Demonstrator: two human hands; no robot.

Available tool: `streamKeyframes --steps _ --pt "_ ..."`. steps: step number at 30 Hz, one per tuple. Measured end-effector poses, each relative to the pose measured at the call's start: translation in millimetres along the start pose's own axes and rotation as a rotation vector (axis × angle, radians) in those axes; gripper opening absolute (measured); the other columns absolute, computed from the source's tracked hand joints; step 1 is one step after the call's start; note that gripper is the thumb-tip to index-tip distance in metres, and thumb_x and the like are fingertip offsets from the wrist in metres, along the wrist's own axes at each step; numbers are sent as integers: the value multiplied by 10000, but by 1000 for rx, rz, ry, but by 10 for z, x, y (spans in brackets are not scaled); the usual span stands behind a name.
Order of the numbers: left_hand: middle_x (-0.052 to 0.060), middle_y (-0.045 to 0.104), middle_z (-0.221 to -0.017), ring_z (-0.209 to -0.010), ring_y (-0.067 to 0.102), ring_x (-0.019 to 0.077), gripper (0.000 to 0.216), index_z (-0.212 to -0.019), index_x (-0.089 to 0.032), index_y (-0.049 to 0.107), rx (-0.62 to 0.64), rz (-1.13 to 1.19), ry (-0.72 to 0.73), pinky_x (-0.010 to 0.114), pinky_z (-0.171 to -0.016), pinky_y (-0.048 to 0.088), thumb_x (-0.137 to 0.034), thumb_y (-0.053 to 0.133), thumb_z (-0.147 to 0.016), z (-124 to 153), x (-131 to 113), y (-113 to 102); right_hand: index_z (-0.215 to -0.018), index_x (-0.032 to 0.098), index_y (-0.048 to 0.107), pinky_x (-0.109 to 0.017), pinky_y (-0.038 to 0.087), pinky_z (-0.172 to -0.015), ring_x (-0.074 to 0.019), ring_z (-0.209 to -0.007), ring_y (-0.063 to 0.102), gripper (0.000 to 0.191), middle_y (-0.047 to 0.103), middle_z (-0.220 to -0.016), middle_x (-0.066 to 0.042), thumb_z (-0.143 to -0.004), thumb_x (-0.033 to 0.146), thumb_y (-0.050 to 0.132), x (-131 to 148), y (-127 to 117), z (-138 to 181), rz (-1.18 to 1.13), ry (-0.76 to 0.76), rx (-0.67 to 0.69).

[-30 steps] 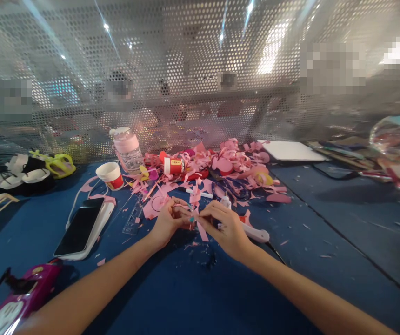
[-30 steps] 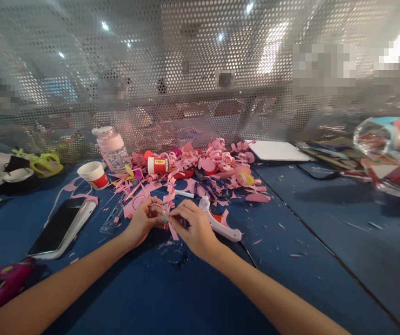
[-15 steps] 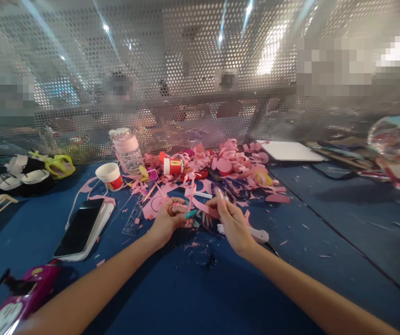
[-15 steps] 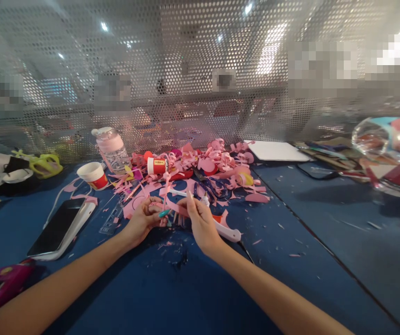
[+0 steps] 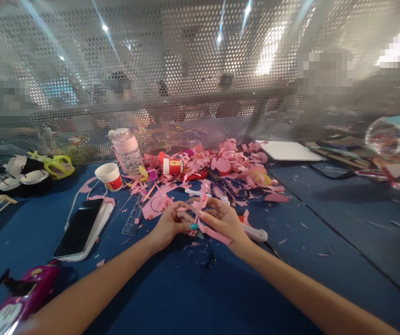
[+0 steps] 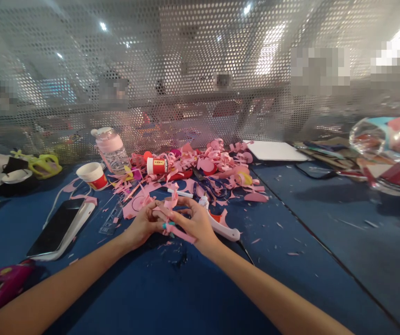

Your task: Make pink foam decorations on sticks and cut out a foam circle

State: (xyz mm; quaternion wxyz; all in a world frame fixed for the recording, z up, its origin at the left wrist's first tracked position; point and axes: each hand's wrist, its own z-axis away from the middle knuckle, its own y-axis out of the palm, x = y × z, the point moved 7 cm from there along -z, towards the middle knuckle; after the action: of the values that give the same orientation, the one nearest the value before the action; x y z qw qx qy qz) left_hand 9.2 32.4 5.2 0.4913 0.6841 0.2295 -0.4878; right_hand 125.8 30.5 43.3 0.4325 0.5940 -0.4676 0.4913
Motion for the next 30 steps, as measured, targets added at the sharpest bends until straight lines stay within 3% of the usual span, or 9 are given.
streamKeyframes --steps 4,8,13,22,28,30 --pt "-10 677 -666 -548 646 140 415 -872 -160 491 -5 -25 31 254 -554 550 -110 762 -562 -1 20 -20 -849 199 626 -340 478 -763 -193 -859 601 301 654 -901 -46 -610 348 733 -20 44 27 -1 -13 13" --pt "-41 657 -640 -524 632 125 435 -839 -166 494 -44 -38 34 236 -519 545 -116 781 -516 4 15 -11 -839 197 629 -373 467 -790 -206 -853 609 306 663 -881 -47 -595 336 748 29 49 40 89 -70 -25" --pt "-62 628 -614 -496 601 98 462 -818 -170 484 -70 -74 3 232 -514 546 -91 788 -480 25 1 6 -747 172 633 -354 508 -698 -189 -718 623 269 669 -763 -44 -604 378 731 32 85 65 105 -25 -41" --pt "-39 638 -663 -540 628 127 478 -848 -174 456 -66 -47 6 244 -517 538 -116 789 -510 18 41 -17 -697 174 617 -293 552 -561 -146 -575 619 234 634 -617 3 -599 351 735 -58 103 87 -92 109 -39" --pt "-20 644 -670 -580 632 120 502 -869 -164 459 -72 -66 7 226 -568 531 -92 792 -500 22 15 -5 -641 177 608 -277 528 -538 -141 -588 584 222 594 -648 -5 -634 376 706 -37 42 66 40 20 -80" --pt "12 654 -775 -646 646 144 567 -916 -168 460 -46 -76 -12 247 -590 539 -77 799 -471 28 -3 32 -669 176 610 -275 503 -528 -137 -561 568 231 593 -630 -5 -641 388 696 -42 0 51 76 14 -108"
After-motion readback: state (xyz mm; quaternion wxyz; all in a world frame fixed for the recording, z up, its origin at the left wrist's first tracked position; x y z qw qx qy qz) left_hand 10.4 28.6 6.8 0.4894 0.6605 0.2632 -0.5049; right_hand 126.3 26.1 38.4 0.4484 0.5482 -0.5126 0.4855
